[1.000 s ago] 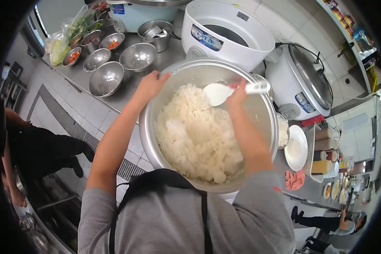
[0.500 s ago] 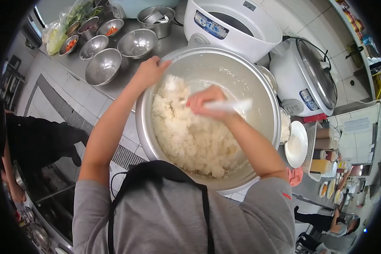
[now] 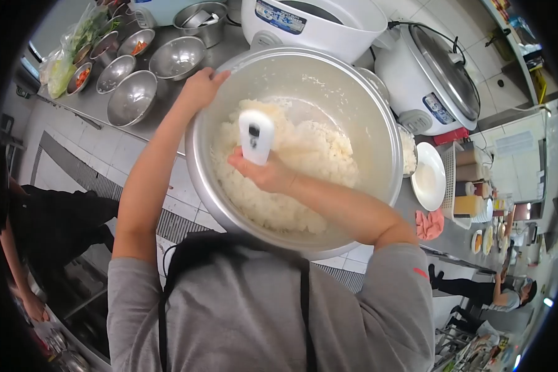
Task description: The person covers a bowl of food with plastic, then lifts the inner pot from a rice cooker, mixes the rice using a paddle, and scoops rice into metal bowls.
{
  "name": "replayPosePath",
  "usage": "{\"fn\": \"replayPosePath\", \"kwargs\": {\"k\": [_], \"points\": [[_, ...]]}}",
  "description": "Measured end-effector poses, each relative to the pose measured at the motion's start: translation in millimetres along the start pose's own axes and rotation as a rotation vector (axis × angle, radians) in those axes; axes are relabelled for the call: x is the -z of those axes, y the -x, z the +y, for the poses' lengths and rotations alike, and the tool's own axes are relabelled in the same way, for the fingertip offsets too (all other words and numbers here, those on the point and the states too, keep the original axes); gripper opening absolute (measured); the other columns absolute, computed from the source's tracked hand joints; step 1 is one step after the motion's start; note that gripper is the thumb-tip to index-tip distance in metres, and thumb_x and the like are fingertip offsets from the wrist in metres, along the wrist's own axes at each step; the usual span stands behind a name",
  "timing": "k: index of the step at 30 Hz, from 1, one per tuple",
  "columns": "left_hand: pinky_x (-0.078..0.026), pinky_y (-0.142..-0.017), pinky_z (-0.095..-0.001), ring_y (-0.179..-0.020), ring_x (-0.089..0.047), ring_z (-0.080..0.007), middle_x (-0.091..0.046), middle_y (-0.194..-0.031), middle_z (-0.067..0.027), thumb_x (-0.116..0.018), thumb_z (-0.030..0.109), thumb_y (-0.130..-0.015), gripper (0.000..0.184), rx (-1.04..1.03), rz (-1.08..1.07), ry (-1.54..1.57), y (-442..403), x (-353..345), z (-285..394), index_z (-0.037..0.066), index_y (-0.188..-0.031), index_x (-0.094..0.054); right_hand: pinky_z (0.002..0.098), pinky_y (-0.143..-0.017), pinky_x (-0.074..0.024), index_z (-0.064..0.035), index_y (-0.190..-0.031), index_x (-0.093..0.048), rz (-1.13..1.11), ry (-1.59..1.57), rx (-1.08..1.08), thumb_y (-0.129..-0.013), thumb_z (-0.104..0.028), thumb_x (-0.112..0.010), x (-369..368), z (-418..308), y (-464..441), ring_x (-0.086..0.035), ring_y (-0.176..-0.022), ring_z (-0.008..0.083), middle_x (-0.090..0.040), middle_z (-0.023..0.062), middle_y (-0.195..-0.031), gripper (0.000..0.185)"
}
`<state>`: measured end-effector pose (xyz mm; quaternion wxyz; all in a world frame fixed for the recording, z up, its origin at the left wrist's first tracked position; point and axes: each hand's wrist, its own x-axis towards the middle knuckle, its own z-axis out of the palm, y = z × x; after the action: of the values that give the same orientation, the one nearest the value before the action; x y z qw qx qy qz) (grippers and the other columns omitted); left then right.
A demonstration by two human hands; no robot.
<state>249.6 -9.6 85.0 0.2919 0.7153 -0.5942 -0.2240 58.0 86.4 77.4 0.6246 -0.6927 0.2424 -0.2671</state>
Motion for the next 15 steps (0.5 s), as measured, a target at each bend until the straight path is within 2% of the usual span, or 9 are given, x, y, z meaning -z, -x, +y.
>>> {"fn": "replayPosePath", "kwargs": {"k": [1, 3, 6, 7, 9, 11, 12, 13, 15], "points": [[-0.043, -0.081, -0.0378, -0.093, -0.054, -0.0367, -0.056, -0.095, -0.027, -0.051, 0.044, -0.077, 0.055, -0.014, 0.02, 0.026, -4.2, 2.2, -0.2, -0.007, -0.099, -0.053, 0.0265, -0.051, -0.0329, -0.0062, -0.073, -0.048, -0.005, 0.011, 0.013, -0.086, -0.016, -0.048, 9.5, -1.8, -1.8, -0.037, -0.054, 0.0121, -0.036, -0.0003, -0.056, 0.016], [-0.043, -0.08, -0.0375, -0.093, -0.054, -0.0365, -0.056, -0.095, -0.0266, -0.052, 0.044, -0.077, 0.054, -0.024, 0.017, 0.046, -1.4, -0.6, -7.0, -0.006, -0.097, -0.054, 0.0242, -0.048, -0.0287, -0.0068, -0.073, -0.047, 0.194, -0.316, -0.181, -0.086, -0.017, -0.048, 32.9, -21.1, 11.1, -0.034, -0.052, 0.0095, -0.035, -0.0016, -0.058, 0.017], [-0.043, -0.08, -0.0376, -0.093, -0.054, -0.0361, -0.056, -0.095, -0.0257, -0.052, 0.044, -0.076, 0.054, -0.039, 0.039, 0.083, -3.0, -1.3, -6.7, -0.006, -0.096, -0.055, 0.0262, -0.044, -0.0267, -0.0122, -0.061, -0.038, 0.616, -0.203, 0.12, -0.086, -0.021, -0.046, 100.7, -74.0, 14.7, -0.029, -0.043, 0.0105, -0.032, -0.0027, -0.051, 0.028], [-0.043, -0.08, -0.0376, -0.093, -0.055, -0.0356, -0.057, -0.095, -0.0253, -0.052, 0.044, -0.076, 0.054, -0.009, 0.018, 0.08, -0.9, 2.3, -3.1, -0.006, -0.096, -0.055, 0.0262, -0.044, -0.0267, -0.0122, -0.061, -0.038, 0.622, -0.21, 0.117, -0.086, -0.021, -0.046, 115.4, -67.8, 19.9, -0.029, -0.043, 0.0105, -0.032, -0.0027, -0.051, 0.028], [-0.043, -0.08, -0.0377, -0.092, -0.055, -0.0352, -0.057, -0.095, -0.025, -0.052, 0.044, -0.077, 0.054, 0.014, -0.004, 0.073, 0.5, 4.0, -0.3, -0.006, -0.096, -0.055, 0.0268, -0.043, -0.0274, -0.0148, -0.057, -0.033, 0.713, -0.496, -0.061, -0.085, -0.022, -0.043, 138.0, -33.5, 30.6, -0.028, -0.041, 0.0113, -0.029, -0.0031, -0.046, 0.031], [-0.043, -0.078, -0.0377, -0.091, -0.055, -0.0356, -0.057, -0.093, -0.0249, -0.051, 0.044, -0.077, 0.053, 0.02, -0.005, 0.095, 1.6, 1.8, 0.4, -0.006, -0.096, -0.055, 0.0269, -0.041, -0.0273, -0.0154, -0.058, -0.034, 0.818, -0.763, -0.13, -0.085, -0.02, -0.043, 103.5, 24.0, 27.3, -0.029, -0.041, 0.0111, -0.028, -0.0032, -0.045, 0.029], [-0.043, -0.078, -0.0377, -0.091, -0.055, -0.0356, -0.057, -0.093, -0.0249, -0.051, 0.044, -0.077, 0.053, 0.008, -0.004, 0.092, 1.9, -1.9, 1.3, -0.006, -0.096, -0.055, 0.0257, -0.039, -0.0264, -0.0158, -0.058, -0.035, 0.892, -0.644, -0.154, -0.085, -0.021, -0.043, 70.4, 47.3, 11.1, -0.03, -0.041, 0.0102, -0.029, -0.0035, -0.046, 0.028], [-0.043, -0.077, -0.0377, -0.09, -0.055, -0.0359, -0.058, -0.092, -0.0247, -0.051, 0.043, -0.078, 0.052, -0.013, 0.022, 0.106, -0.2, -4.7, -1.1, -0.006, -0.095, -0.055, 0.0247, -0.039, -0.0268, -0.0149, -0.06, -0.038, 0.771, -0.773, -0.244, -0.085, -0.022, -0.047, 53.6, 33.0, -7.2, -0.031, -0.042, 0.0087, -0.031, -0.0041, -0.049, 0.027], [-0.043, -0.077, -0.0377, -0.089, -0.055, -0.0363, -0.058, -0.091, -0.0246, -0.05, 0.043, -0.078, 0.051, -0.025, 0.032, 0.104, 3.1, -12.5, -7.0, -0.006, -0.095, -0.055, 0.0237, -0.04, -0.0296, -0.0131, -0.064, -0.044, 0.581, -0.497, -0.102, -0.083, -0.023, -0.053, 20.2, 7.5, -54.7, -0.034, -0.044, 0.0074, -0.036, -0.0041, -0.052, 0.023]]}}
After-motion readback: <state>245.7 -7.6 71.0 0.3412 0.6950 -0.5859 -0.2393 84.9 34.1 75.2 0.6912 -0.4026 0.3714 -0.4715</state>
